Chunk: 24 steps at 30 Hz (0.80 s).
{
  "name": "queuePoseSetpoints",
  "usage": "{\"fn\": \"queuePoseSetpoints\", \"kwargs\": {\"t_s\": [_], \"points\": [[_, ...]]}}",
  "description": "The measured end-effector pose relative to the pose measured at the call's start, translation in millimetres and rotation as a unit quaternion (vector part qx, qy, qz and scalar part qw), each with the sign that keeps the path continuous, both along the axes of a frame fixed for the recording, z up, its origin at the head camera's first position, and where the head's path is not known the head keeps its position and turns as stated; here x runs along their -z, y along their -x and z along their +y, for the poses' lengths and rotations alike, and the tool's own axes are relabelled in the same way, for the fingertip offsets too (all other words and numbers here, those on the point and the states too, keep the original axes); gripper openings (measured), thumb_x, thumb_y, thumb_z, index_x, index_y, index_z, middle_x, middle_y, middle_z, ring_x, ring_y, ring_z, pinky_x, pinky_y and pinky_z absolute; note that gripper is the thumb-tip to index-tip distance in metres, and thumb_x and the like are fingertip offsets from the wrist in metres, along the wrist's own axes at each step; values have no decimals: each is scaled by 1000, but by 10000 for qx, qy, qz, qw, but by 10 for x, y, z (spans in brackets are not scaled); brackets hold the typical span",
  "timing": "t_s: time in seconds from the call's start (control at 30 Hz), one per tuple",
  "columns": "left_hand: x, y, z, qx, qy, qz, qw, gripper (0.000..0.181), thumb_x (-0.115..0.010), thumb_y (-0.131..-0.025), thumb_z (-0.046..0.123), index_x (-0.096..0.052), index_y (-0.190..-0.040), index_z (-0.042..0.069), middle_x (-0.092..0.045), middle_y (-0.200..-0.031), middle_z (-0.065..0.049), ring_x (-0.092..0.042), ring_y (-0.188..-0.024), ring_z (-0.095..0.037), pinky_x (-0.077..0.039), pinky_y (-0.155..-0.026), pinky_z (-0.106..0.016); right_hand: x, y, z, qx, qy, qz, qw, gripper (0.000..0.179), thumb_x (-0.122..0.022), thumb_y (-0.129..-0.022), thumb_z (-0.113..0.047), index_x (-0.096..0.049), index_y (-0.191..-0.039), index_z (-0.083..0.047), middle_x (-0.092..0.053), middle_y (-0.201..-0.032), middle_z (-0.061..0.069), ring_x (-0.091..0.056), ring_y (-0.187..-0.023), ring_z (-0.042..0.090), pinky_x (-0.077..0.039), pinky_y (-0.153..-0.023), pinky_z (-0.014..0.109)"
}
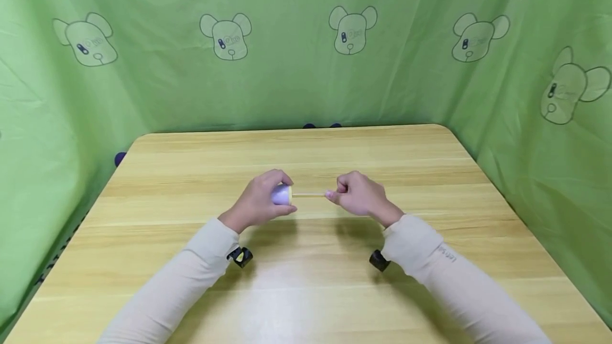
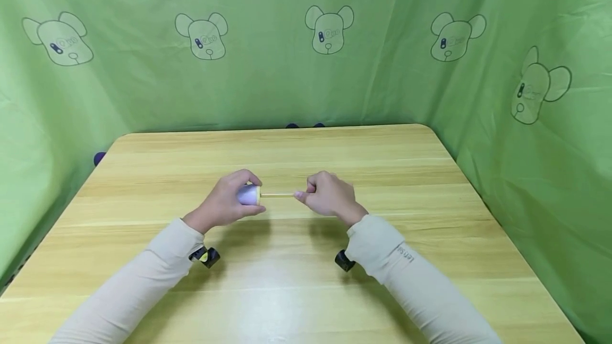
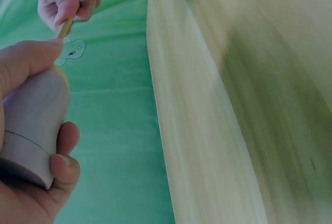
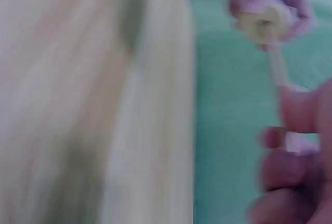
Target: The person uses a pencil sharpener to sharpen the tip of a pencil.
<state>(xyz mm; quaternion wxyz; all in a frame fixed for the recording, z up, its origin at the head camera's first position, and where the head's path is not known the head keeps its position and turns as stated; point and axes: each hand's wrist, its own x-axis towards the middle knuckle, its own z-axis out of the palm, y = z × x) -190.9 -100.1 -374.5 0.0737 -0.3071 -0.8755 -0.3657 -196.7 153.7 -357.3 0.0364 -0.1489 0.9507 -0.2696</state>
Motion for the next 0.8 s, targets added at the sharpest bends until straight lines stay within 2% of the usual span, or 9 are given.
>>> {"fn": "queuePoseSetpoints", "kwargs": {"t_s": [0.07, 0.13, 0.3, 0.4, 0.53, 0.67, 0.8], "points": [[17, -8, -1, 93, 3, 177, 9998, 45, -87, -71, 15, -59, -104, 7, -63, -105, -10, -59, -86, -22, -52, -69, -30, -44, 16, 2, -39, -114, -414, 9991, 38, -64, -92, -37, -49, -63, -16, -45, -59, -3, -42, -53, 14, -31, -48, 30], [28, -8, -6, 164, -78, 241, 9995, 45, -87, -70, 14, -59, -104, 6, -63, -104, -10, -59, -85, -22, -52, -69, -29, -82, 20, -4, -77, -278, -463, 9985, 38, -63, -92, -38, -50, -64, -16, -45, -59, -3, -42, -53, 15, -31, -47, 29], [8, 9, -34, 129, -262, -75, 9995, 45, -87, -71, 14, -58, -105, 7, -63, -103, -7, -57, -82, -20, -52, -67, -29, -132, -24, -38, -54, -641, 137, 9978, 35, -62, -91, -44, -54, -68, -19, -49, -58, -4, -44, -52, 15, -30, -46, 30], [-31, 23, -56, 73, -320, -403, 9986, 44, -86, -72, 16, -59, -106, 7, -63, -104, -8, -57, -81, -20, -52, -66, -29, -123, -51, -42, -114, -564, 447, 9973, 32, -66, -89, -44, -56, -71, -20, -50, -59, -5, -45, -54, 15, -31, -46, 31], [-78, 50, -87, 5, -364, -670, 9971, 44, -86, -72, 17, -60, -106, 8, -63, -104, -8, -58, -80, -20, -52, -64, -30, -61, -74, -17, -381, -285, 1073, 9931, 22, -75, -85, -35, -63, -79, -18, -57, -69, -6, -52, -63, 14, -41, -53, 33], [-122, 53, -108, -50, -333, -878, 9956, 45, -86, -72, 18, -60, -107, 8, -62, -101, -8, -58, -79, -21, -52, -63, -30, 30, -87, 3, -670, 58, 1876, 9799, 17, -77, -84, -26, -66, -84, -14, -63, -79, -4, -59, -71, 16, -49, -61, 35], [-145, 51, -120, -59, -307, -1032, 9942, 45, -86, -73, 19, -60, -108, 9, -62, -100, -8, -58, -80, -21, -52, -64, -31, 145, -60, 29, -924, 340, 2790, 9552, 18, -79, -82, -22, -67, -85, -10, -64, -83, 0, -62, -72, 18, -51, -61, 34]]}}
